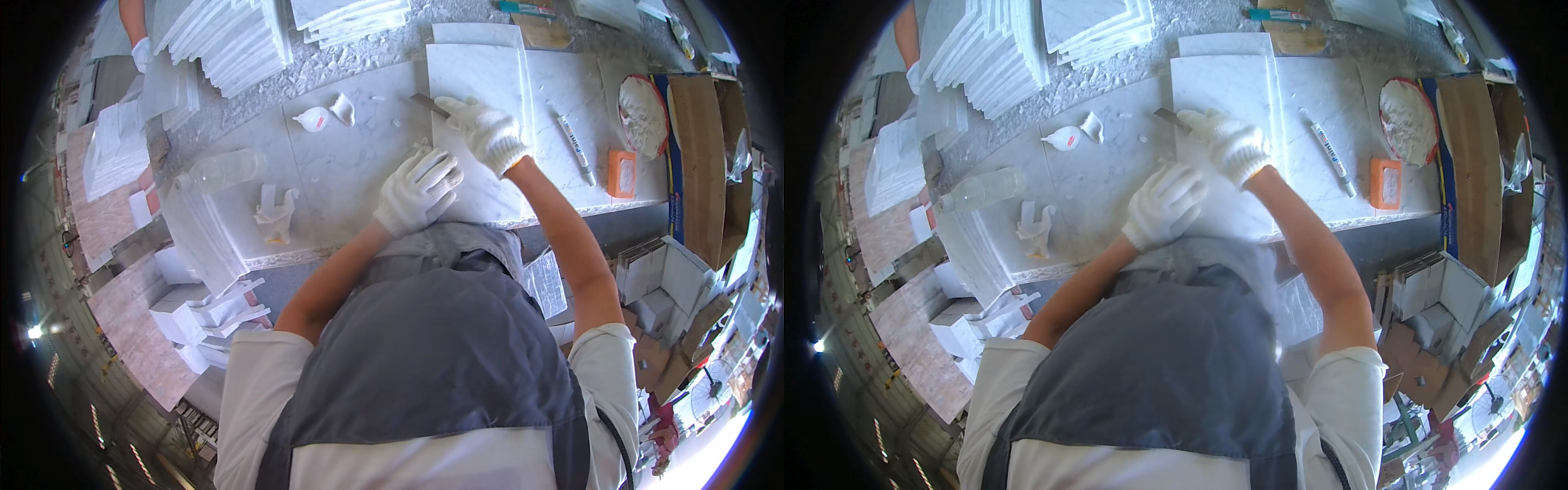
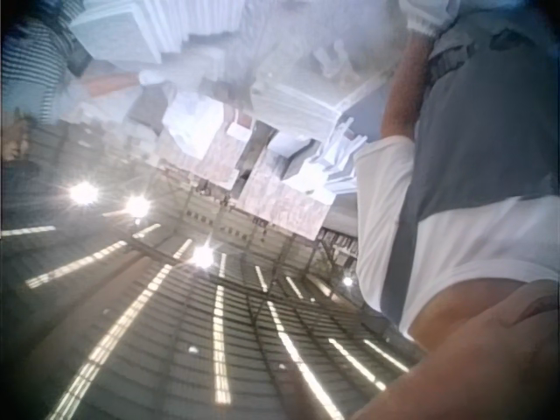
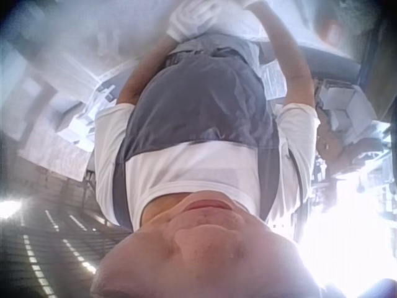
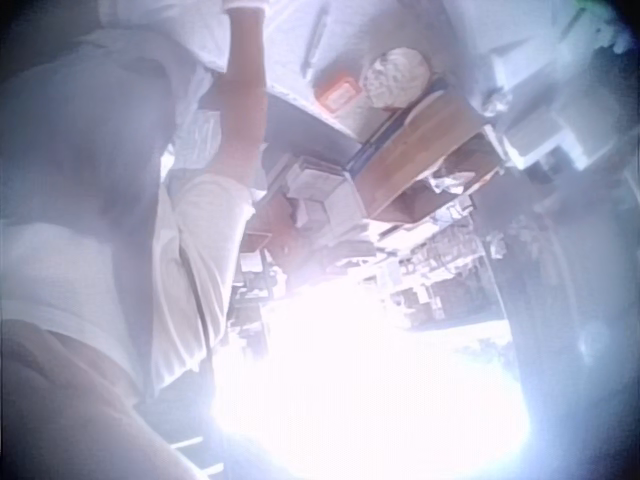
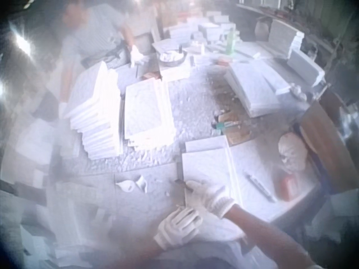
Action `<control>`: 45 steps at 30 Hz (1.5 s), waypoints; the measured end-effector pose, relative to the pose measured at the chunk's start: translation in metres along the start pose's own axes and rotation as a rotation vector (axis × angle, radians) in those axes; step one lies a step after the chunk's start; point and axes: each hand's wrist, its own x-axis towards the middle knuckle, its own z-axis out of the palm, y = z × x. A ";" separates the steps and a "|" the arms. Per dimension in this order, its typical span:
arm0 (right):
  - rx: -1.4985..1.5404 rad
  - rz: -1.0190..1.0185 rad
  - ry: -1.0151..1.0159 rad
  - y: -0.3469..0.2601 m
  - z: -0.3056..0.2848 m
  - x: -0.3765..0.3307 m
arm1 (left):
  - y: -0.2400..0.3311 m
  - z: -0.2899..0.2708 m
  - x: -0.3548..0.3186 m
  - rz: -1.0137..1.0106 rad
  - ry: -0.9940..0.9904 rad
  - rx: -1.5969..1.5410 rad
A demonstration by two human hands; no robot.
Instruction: The person repeatedly scrapes the edges of white rectangular tiles with a handheld scraper, then wipes the surface with a cloth. The person handles multiple tiles one at a time, scraping and wiping each before moving to the next.
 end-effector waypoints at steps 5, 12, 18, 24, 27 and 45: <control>-0.187 -0.133 0.128 0.005 0.002 0.006 | -0.001 0.000 0.000 0.000 -0.016 -0.007; -1.095 -0.469 0.025 -0.004 -0.004 0.006 | 0.000 0.001 -0.002 -0.017 -0.022 -0.003; -0.327 -0.189 0.069 -0.004 0.003 -0.003 | 0.001 -0.002 0.000 -0.002 -0.007 0.019; -0.324 -0.230 0.139 0.004 -0.003 0.012 | 0.000 0.000 0.001 0.018 -0.002 -0.005; -0.357 -0.195 0.027 0.004 0.003 0.007 | -0.001 0.000 0.000 -0.015 -0.042 -0.026; -0.248 -0.230 0.134 0.014 0.003 0.005 | 0.001 -0.005 -0.001 0.071 -0.020 0.003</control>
